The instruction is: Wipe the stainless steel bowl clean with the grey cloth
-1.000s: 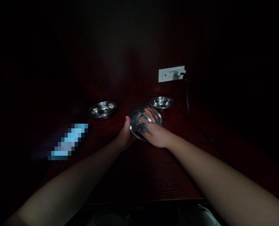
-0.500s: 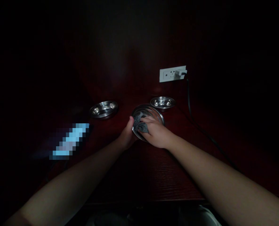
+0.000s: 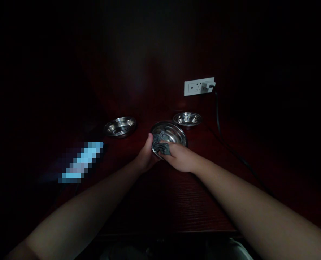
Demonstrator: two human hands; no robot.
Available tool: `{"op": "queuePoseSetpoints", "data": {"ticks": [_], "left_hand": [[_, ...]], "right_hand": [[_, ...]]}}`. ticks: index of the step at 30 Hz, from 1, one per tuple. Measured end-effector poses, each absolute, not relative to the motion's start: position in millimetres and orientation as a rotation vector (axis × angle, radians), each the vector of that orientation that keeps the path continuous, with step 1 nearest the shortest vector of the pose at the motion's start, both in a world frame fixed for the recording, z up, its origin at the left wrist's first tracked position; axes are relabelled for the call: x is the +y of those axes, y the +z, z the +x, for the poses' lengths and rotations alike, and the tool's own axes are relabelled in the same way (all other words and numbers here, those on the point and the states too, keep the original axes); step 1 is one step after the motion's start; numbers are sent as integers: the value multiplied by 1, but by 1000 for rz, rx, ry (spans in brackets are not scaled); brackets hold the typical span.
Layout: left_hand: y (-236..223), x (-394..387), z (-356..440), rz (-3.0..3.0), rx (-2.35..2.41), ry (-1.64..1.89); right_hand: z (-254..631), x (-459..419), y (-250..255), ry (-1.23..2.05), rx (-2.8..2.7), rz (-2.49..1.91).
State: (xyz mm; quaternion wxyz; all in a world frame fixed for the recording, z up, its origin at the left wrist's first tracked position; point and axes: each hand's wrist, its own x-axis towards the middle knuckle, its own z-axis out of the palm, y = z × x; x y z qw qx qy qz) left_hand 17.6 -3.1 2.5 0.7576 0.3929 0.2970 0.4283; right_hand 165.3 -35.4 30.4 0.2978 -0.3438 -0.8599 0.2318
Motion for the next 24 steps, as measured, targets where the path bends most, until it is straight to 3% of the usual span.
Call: {"op": "queuePoseSetpoints", "data": {"ticks": [24], "left_hand": [[2,-3,18,838,609,977]], "right_hand": [[168,-37,24,599,-2259,-891]]}}
